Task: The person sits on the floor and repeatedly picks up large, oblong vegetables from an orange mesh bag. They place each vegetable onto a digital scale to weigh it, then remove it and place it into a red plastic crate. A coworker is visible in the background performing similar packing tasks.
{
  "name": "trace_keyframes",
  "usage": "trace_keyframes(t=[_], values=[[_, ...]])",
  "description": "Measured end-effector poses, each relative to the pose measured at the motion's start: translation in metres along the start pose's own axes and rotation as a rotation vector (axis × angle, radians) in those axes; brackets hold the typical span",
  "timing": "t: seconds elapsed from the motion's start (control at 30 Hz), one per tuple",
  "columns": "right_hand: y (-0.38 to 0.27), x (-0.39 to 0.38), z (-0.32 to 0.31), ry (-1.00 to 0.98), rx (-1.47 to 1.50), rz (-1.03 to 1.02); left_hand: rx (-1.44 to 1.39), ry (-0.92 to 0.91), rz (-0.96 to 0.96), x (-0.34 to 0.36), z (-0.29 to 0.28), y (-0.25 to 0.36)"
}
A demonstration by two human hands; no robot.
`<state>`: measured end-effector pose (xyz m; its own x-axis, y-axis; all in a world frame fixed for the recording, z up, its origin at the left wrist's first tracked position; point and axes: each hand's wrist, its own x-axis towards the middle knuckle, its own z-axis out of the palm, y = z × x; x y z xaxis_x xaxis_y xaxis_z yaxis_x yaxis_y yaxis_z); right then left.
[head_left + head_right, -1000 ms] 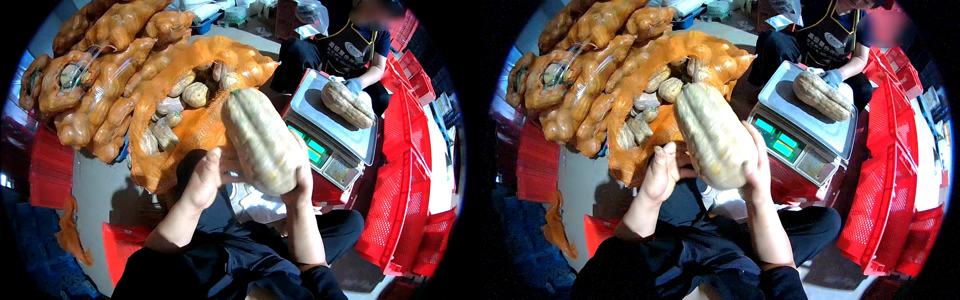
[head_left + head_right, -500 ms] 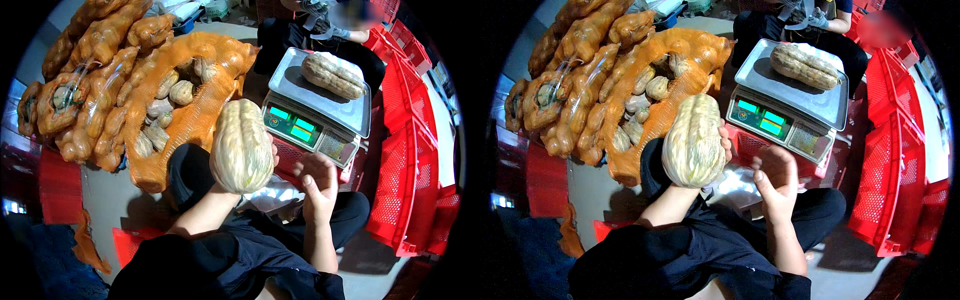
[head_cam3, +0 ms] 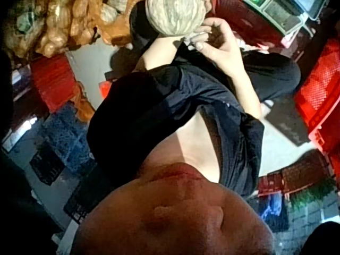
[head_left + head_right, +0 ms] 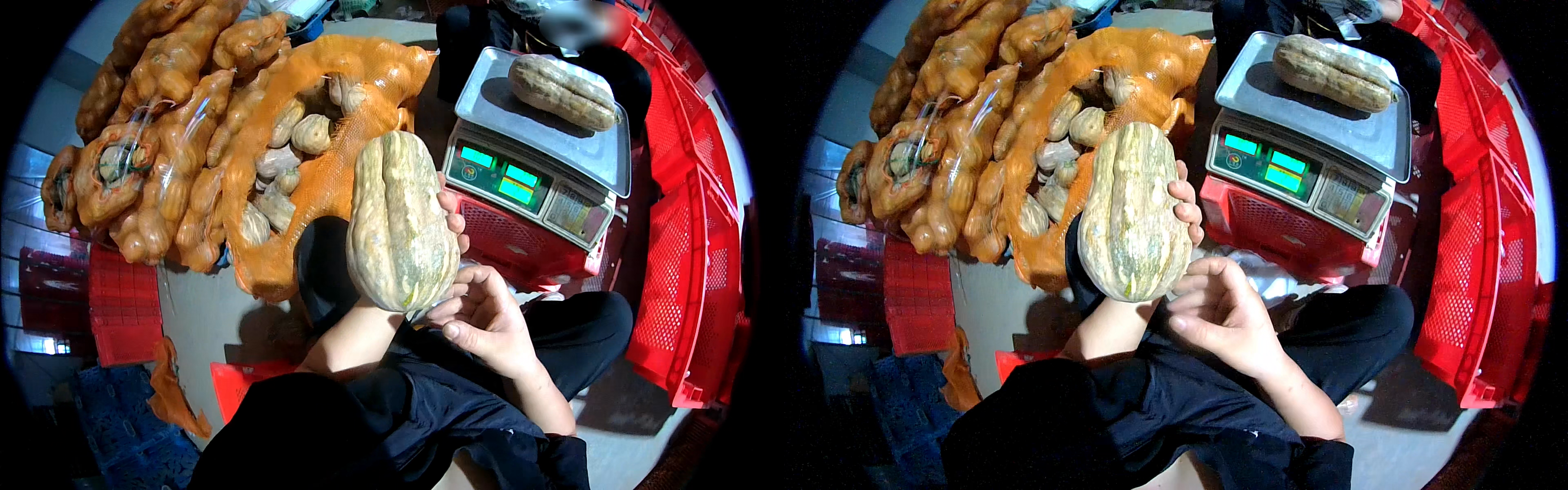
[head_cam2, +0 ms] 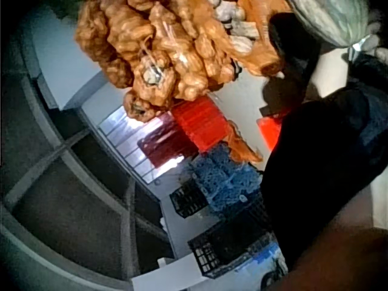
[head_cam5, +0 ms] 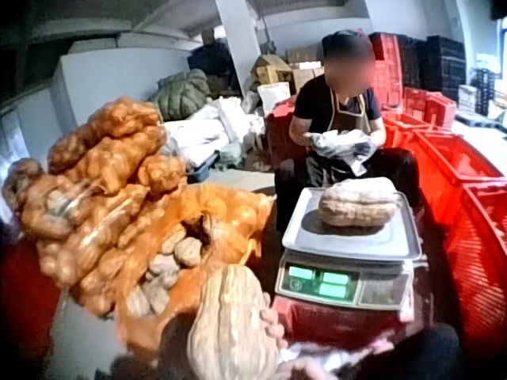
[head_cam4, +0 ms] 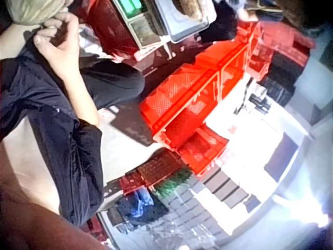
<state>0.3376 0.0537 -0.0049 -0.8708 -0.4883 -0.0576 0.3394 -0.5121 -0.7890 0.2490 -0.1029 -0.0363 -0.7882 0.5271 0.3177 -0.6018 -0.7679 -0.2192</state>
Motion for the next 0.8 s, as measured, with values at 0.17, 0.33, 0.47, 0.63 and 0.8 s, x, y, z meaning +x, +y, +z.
trace_keyframes(t=[0.17,0.33,0.47,0.63,0.8], values=[[-0.003,0.002,0.009,0.115,-0.129,-0.064,0.036,0.048,0.049,-0.001,0.001,-0.001],[-0.011,0.014,0.005,0.346,-0.767,-0.494,0.321,0.285,0.156,-0.007,-0.013,0.003],[-0.02,0.022,0.009,0.308,-0.953,-0.553,0.274,0.34,0.271,-0.009,-0.015,-0.004],[-0.012,0.033,0.01,0.347,-0.637,-0.522,0.461,0.33,0.267,-0.012,-0.022,-0.003],[-0.006,0.045,-0.025,0.525,-0.082,-0.257,0.543,0.219,0.36,-0.013,-0.012,-0.007]])
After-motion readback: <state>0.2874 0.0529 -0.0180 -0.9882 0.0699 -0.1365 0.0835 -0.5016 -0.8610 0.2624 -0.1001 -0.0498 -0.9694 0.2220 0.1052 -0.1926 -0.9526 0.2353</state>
